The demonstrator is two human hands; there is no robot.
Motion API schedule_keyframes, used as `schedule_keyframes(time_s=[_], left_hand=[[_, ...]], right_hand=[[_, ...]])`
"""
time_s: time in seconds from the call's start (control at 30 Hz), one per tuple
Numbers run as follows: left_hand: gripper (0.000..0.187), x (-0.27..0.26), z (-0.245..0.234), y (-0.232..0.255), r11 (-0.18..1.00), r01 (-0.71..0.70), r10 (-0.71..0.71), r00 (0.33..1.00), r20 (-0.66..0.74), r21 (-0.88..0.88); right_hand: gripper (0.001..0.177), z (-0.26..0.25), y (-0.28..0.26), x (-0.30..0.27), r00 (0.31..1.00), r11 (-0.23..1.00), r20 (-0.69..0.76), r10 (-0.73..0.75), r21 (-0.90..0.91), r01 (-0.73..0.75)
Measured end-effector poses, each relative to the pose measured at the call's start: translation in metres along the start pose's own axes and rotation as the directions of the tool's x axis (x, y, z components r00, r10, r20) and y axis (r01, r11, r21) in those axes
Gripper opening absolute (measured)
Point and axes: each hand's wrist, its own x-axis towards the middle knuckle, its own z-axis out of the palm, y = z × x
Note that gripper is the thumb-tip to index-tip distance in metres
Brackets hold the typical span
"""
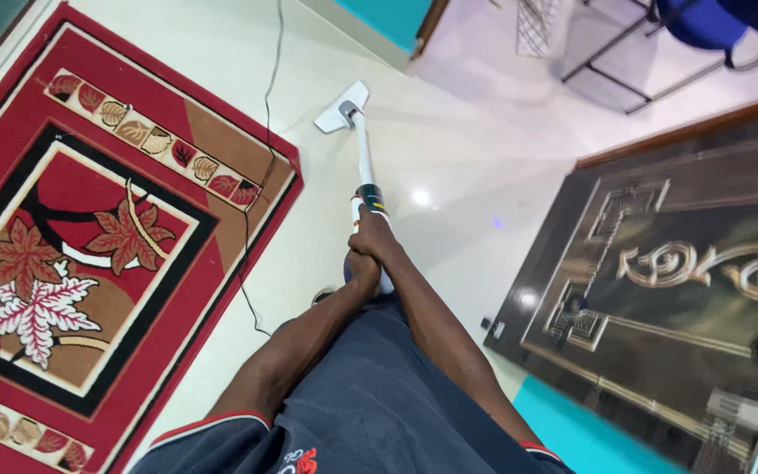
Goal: The person vacuums the floor of a room, moving a cordless vacuum cleaner head over the tiles and a rug.
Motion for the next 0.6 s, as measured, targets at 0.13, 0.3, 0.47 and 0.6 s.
schedule_keyframes(time_s=[0.13,0.3,0.47,0.6], left_hand=[[0.047,0.072,0.036,0.053,0.991,-0.133,0.130,0.987,0.090,0.031],[0.039,0.151,0.102,0.130,0.977,-0.121,0.143,0.982,-0.121,0.173],[0.043,0.203,0.135,0.189,0.985,-0.110,0.138,0.966,-0.221,0.134],[0.043,0.225,0.162,0.231,0.973,-0.126,0.088,0.976,-0.197,-0.194]], right_hand=[[0.067,-0.038,-0.008,0.092,0.997,0.997,0.000,-0.074,0.020,0.074],[0.066,-0.117,-0.025,0.208,0.991,0.992,0.069,-0.116,0.065,0.112],[0.059,-0.153,-0.062,0.275,0.969,0.980,0.178,-0.173,-0.066,0.188],[0.063,-0.176,-0.080,0.329,0.955,0.967,0.228,-0.191,-0.126,0.223]])
